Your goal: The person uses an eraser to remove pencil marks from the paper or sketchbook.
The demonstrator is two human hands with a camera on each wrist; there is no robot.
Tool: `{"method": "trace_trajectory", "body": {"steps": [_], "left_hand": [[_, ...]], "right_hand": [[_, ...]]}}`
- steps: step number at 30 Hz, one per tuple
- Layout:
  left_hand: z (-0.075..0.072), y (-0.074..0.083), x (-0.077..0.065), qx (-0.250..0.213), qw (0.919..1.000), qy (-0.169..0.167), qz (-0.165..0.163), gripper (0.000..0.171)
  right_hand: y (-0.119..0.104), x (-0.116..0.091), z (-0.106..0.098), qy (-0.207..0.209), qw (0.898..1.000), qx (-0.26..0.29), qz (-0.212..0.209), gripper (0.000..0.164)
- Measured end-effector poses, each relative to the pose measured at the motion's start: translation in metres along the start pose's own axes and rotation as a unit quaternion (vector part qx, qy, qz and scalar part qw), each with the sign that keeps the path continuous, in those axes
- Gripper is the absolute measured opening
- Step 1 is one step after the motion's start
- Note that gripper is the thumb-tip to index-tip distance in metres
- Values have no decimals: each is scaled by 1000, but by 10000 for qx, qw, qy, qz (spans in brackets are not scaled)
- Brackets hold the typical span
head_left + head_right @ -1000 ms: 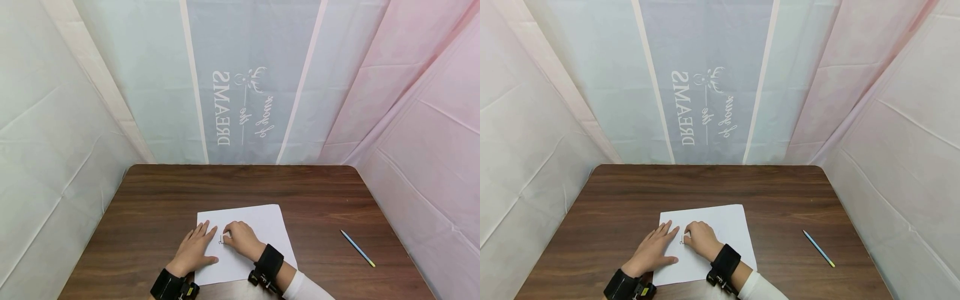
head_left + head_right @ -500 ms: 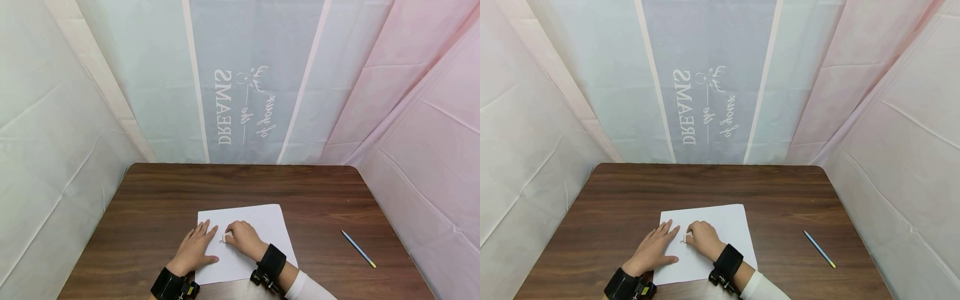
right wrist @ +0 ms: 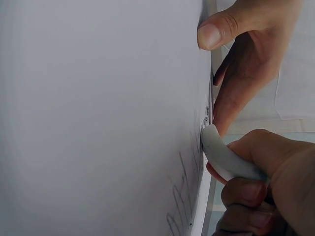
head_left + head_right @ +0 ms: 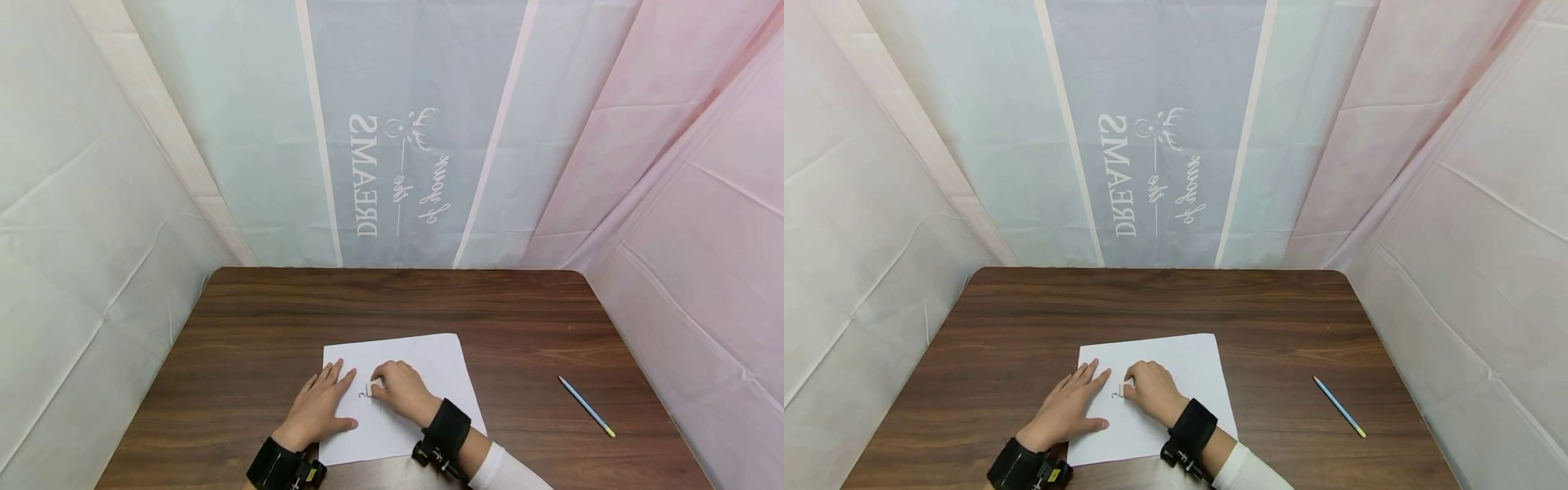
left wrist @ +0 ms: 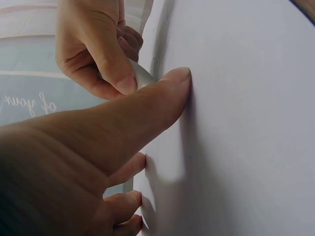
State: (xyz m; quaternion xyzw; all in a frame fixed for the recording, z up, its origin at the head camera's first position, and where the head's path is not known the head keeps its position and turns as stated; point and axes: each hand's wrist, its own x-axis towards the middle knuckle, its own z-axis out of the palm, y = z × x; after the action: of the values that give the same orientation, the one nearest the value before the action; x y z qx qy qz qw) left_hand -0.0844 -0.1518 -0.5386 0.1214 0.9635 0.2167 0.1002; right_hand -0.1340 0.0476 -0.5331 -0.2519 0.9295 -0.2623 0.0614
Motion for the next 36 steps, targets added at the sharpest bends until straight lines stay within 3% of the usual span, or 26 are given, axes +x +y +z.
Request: {"method": "trace_trajectory", "body": {"steps": [36], "left_hand": [[0, 1, -1, -11, 10000, 24, -28, 91]], "right_hand": [[9, -5, -6, 34, 9999, 54, 125, 12]]}}
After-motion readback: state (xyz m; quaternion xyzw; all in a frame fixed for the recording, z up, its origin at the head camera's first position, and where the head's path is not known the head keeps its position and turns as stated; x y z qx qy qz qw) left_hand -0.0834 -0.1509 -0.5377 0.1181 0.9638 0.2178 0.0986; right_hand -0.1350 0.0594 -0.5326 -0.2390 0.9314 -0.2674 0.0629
